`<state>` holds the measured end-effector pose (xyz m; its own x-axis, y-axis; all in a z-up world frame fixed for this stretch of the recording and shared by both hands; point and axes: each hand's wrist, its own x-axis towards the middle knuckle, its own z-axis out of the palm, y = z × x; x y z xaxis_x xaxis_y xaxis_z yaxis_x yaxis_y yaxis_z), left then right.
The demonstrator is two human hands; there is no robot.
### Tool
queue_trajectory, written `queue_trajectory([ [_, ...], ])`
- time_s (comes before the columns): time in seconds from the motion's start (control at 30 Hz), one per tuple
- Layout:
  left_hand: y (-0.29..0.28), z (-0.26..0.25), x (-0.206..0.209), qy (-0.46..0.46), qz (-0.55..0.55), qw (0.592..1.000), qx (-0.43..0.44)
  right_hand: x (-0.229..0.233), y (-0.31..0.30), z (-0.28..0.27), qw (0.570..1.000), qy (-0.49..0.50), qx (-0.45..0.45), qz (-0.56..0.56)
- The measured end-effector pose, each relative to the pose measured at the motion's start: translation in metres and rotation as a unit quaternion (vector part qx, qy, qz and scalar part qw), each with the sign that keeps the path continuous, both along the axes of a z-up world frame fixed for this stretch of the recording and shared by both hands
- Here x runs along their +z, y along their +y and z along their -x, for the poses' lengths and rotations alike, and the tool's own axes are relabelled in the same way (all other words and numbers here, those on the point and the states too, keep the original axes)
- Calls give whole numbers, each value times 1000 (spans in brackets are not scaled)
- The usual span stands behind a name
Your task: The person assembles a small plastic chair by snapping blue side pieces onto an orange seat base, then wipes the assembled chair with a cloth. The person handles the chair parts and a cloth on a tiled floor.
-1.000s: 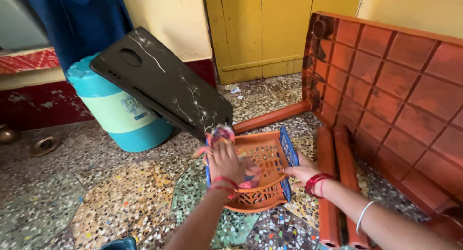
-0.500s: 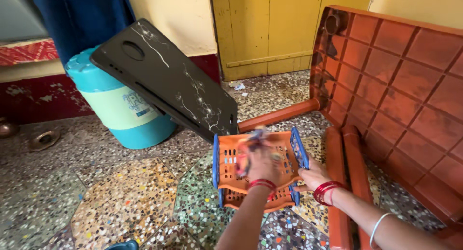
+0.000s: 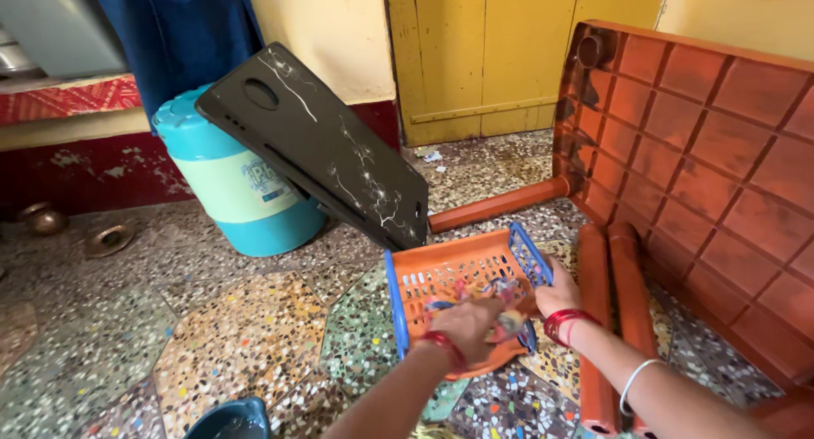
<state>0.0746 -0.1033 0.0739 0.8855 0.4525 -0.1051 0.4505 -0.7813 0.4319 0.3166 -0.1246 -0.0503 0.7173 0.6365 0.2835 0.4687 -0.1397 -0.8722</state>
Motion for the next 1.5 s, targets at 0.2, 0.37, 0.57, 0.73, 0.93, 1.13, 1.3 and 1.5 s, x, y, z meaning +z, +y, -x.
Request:
queue_trajectory([
  [0.2,24,46,7,131,-225,965,-24,55,-28,4,955,140,90,244],
  [0.37,52,56,8,-27,-269,963,-23,83,-37,11,933,-205,294,23],
  [0.57,75,75,5,-149,-321,934,-48,101,-60,31,928,-236,190,219],
  [0.73,69,98,9,-188,-333,923,-43,98,-66,60,946,-241,149,159],
  [0.93,21,102,14,-288,-289,913,12,89,-49,68,956,-238,96,143],
  [1.13,-23,54,-3,-278,-408,869,-15,82,-33,77,980,-91,118,135],
  [1.3,7,36,-25,-230,-309,921,67,87,-41,76,977,86,104,165],
  [1.5,59,75,-28,-299,-267,862,310,96,-63,42,985,-88,102,109],
])
